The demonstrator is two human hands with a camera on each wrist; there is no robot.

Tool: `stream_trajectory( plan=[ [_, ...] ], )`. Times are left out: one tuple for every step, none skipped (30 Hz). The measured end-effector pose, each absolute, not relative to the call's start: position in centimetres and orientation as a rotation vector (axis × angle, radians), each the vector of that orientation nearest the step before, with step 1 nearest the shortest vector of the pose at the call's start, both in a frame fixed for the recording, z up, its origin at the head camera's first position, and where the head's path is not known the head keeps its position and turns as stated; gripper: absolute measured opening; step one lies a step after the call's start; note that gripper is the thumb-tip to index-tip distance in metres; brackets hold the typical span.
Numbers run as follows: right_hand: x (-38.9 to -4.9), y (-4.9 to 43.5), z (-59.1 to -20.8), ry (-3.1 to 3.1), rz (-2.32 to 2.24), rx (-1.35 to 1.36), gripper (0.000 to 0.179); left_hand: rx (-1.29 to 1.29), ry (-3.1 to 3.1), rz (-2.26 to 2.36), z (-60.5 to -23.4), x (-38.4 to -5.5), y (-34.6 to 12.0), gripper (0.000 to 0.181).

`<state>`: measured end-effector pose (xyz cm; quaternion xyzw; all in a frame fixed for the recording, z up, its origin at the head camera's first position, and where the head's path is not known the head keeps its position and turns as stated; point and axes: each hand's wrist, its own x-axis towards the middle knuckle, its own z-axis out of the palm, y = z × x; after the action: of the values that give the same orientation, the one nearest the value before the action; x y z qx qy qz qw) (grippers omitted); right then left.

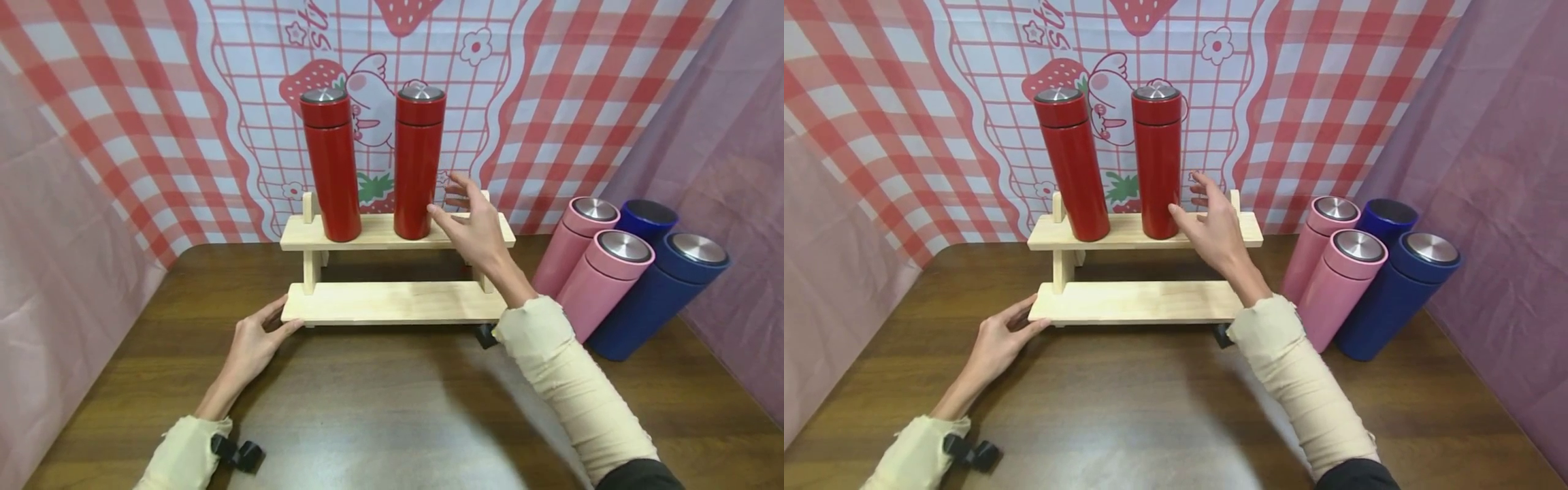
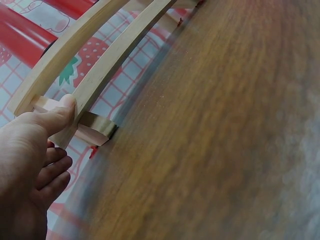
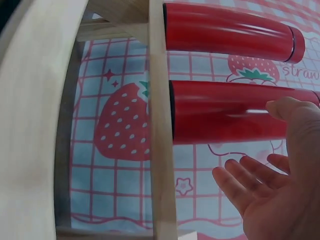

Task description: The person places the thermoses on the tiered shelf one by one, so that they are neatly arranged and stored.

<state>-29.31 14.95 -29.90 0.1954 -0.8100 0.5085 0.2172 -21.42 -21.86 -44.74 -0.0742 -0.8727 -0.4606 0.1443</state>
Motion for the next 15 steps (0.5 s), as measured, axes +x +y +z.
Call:
stream_trajectory(
  plan=[
    [-29.0, 15.3, -30.1, -2.246, 1.401, 0.540, 0.063, -0.216, -2.513, -1.328, -44.7, -21.4, -21.8, 0.061],
    [-28.6, 15.6, -30.4, -2.243, 1.403, 0.544, 0.062, -0.216, -2.512, -1.328, -44.7, -21.4, -21.8, 0.061],
    [-28.2, 15.9, -30.6, -2.243, 1.399, 0.545, 0.062, -0.217, -2.510, -1.330, -44.7, -21.5, -21.8, 0.061],
    [-27.8, 16.2, -30.8, -2.240, 1.396, 0.546, 0.061, -0.218, -2.509, -1.331, -44.7, -21.5, -21.8, 0.061],
    [-27.4, 16.4, -31.1, -2.237, 1.391, 0.548, 0.060, -0.217, -2.509, -1.332, -44.7, -21.5, -21.8, 0.061],
    [-26.9, 16.7, -31.4, -2.232, 1.384, 0.548, 0.060, -0.216, -2.510, -1.333, -44.7, -21.5, -21.8, 0.062],
    [-26.5, 17.0, -31.7, -2.227, 1.373, 0.552, 0.059, -0.216, -2.511, -1.333, -44.7, -21.5, -21.7, 0.062],
    [-26.1, 17.2, -32.0, -2.220, 1.371, 0.553, 0.058, -0.215, -2.513, -1.334, -44.7, -21.5, -21.7, 0.062],
    [-25.7, 17.5, -32.3, -2.216, 1.369, 0.554, 0.057, -0.214, -2.516, -1.333, -44.7, -21.5, -21.7, 0.062],
    [-25.3, 17.8, -32.6, -2.211, 1.366, 0.556, 0.057, -0.212, -2.517, -1.332, -44.7, -21.4, -21.7, 0.062],
    [-24.9, 18.1, -32.9, -2.208, 1.364, 0.552, 0.056, -0.211, -2.517, -1.331, -44.8, -21.4, -21.7, 0.063],
    [-24.5, 18.4, -33.2, -2.209, 1.362, 0.545, 0.056, -0.211, -2.518, -1.328, -44.8, -21.4, -21.7, 0.063],
    [-24.1, 18.7, -33.4, -2.211, 1.361, 0.538, 0.056, -0.213, -2.518, -1.326, -44.7, -21.4, -21.7, 0.062],
    [-23.7, 19.0, -33.6, -2.216, 1.358, 0.525, 0.056, -0.215, -2.516, -1.325, -44.7, -21.4, -21.7, 0.062],
    [-23.3, 19.3, -33.8, -2.221, 1.345, 0.517, 0.057, -0.218, -2.515, -1.321, -44.7, -21.4, -21.8, 0.062]
  ],
)
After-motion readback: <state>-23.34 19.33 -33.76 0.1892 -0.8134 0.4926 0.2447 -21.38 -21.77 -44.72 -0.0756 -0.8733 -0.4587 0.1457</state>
